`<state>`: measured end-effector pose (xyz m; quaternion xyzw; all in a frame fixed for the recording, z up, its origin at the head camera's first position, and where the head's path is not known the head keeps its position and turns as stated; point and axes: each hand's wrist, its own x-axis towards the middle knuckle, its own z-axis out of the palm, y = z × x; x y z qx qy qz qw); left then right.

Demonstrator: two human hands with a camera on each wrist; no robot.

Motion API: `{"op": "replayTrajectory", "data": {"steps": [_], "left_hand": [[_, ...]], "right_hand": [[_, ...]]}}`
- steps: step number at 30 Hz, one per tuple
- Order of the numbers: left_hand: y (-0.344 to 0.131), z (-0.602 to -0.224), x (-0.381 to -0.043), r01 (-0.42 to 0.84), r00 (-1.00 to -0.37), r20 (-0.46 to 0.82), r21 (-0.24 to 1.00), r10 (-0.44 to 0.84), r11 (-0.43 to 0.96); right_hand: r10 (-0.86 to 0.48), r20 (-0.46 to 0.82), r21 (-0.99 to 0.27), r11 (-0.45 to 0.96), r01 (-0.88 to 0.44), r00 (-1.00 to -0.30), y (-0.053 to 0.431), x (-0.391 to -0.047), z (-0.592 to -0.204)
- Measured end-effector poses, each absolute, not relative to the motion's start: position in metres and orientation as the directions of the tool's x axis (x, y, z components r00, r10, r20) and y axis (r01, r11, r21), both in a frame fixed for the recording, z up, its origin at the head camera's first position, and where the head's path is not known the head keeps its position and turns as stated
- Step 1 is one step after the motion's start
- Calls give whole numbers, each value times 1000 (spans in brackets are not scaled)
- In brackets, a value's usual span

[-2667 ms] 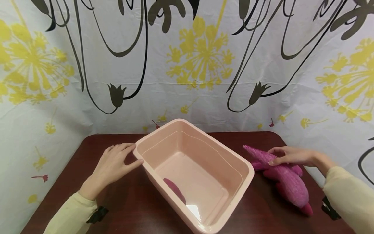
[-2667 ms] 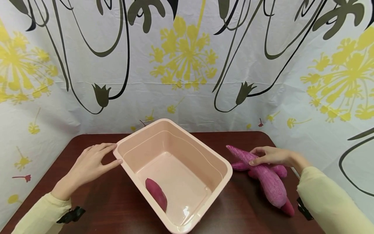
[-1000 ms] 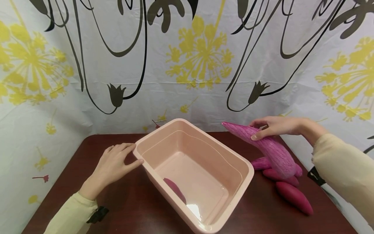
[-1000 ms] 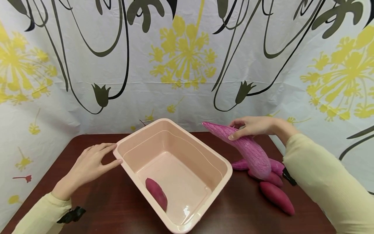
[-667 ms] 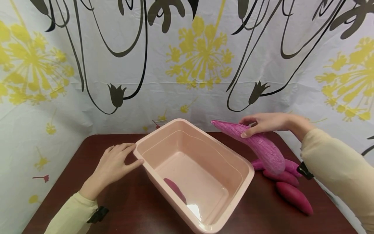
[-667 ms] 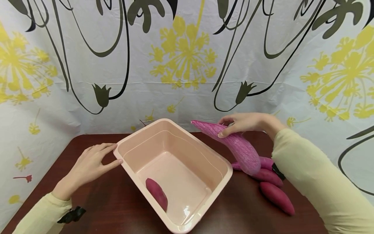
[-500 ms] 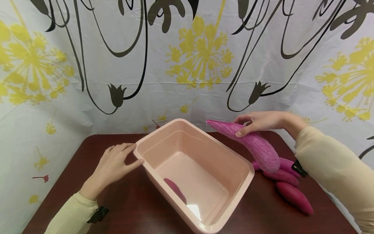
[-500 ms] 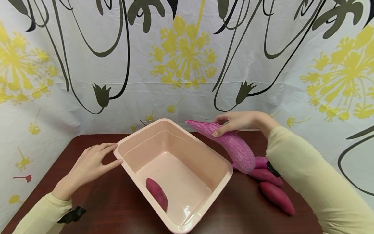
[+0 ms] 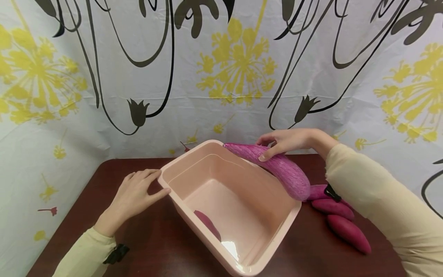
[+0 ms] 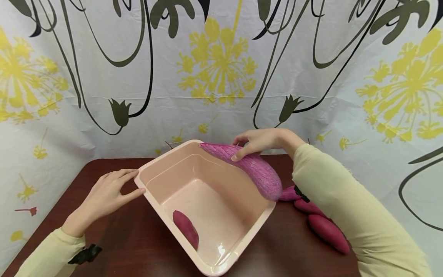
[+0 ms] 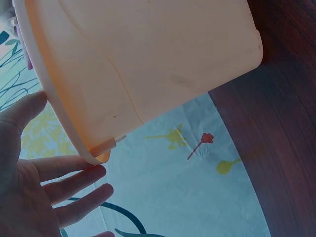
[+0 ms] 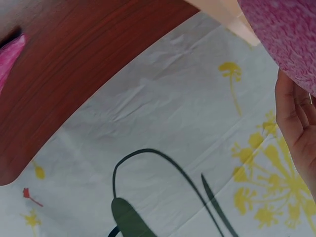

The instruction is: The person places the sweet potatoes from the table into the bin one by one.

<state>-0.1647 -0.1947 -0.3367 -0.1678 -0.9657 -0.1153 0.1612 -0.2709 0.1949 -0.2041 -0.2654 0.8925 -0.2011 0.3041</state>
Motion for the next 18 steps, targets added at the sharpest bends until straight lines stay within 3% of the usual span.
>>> {"op": "replayTrajectory", "data": {"steps": [18], "left_hand": [[-195,-337,-165,357,-894,352,184,278,916]], "right_hand": [[-670,-461,-558,729,-397,-582,142,-273,-212]]}}
